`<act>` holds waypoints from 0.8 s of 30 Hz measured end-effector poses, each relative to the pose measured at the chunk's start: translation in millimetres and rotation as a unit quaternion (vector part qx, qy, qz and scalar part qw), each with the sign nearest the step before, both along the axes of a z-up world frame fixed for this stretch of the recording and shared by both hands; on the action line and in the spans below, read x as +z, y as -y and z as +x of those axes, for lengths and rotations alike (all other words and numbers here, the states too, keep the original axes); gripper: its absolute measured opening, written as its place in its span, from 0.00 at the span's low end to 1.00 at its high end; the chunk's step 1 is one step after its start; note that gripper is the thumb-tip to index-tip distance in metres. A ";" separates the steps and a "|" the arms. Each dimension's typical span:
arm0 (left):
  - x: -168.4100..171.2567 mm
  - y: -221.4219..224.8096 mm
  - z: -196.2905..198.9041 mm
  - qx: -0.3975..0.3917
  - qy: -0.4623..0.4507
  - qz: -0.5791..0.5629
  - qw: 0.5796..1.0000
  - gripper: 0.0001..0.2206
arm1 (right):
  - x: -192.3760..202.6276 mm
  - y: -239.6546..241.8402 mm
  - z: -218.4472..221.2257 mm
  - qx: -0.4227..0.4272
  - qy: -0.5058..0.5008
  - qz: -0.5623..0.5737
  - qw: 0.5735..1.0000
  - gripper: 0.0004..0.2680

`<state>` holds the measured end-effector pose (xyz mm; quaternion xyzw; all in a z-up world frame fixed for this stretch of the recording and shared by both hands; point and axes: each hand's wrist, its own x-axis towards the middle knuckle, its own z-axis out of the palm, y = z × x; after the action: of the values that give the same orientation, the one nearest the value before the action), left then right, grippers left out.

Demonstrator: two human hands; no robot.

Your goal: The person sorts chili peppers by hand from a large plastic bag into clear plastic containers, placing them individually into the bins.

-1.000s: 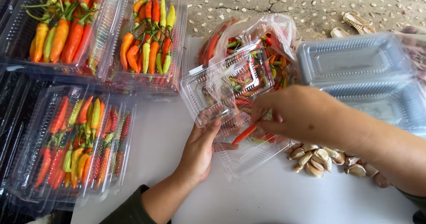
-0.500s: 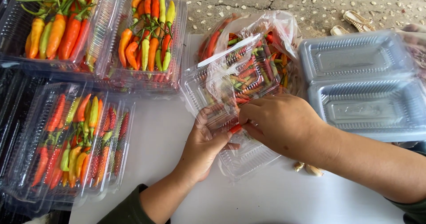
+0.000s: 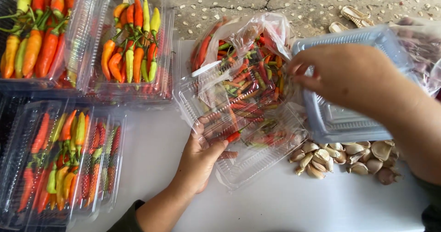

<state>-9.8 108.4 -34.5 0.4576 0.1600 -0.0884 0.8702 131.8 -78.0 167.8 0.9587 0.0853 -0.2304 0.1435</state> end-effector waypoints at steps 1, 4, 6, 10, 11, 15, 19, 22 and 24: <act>1.2 0.8 0.3 -0.001 0.001 0.000 1.000 0.27 | -2.6 14.1 9.9 -0.001 0.001 0.000 1.000 0.12; 4.3 0.4 0.9 -0.001 -0.003 0.011 1.000 0.26 | -16.6 60.8 45.4 0.001 0.043 -0.034 0.998 0.19; 4.8 0.8 1.7 -0.002 -0.012 0.015 1.000 0.27 | -32.8 101.0 75.6 -0.031 0.091 -0.029 0.995 0.30; 4.2 0.2 1.9 -0.009 -0.013 0.011 1.000 0.26 | -63.8 158.2 115.1 0.046 0.103 0.002 0.994 0.30; 3.9 0.5 1.8 -0.008 -0.013 0.014 1.000 0.26 | -65.3 156.4 112.5 0.120 0.108 0.102 0.982 0.27; 6.3 1.5 2.9 -0.004 -0.010 0.022 1.000 0.27 | -52.4 99.2 75.6 0.195 0.036 0.197 0.960 0.14; 5.2 0.8 1.3 -0.001 -0.007 0.023 1.000 0.26 | -70.7 68.5 61.4 0.218 -0.009 0.106 0.970 0.13; 5.7 0.3 2.3 -0.002 -0.004 0.024 1.000 0.26 | -81.1 67.0 57.1 0.307 0.039 0.019 0.951 0.14; 6.0 0.0 1.8 -0.003 -0.008 0.024 1.000 0.26 | -74.2 64.2 50.9 0.279 0.054 -0.023 0.958 0.15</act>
<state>-7.9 108.4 -28.5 0.4781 0.1674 -0.0910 0.8574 182.7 -142.2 93.5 0.9042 0.3364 -0.1308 0.2283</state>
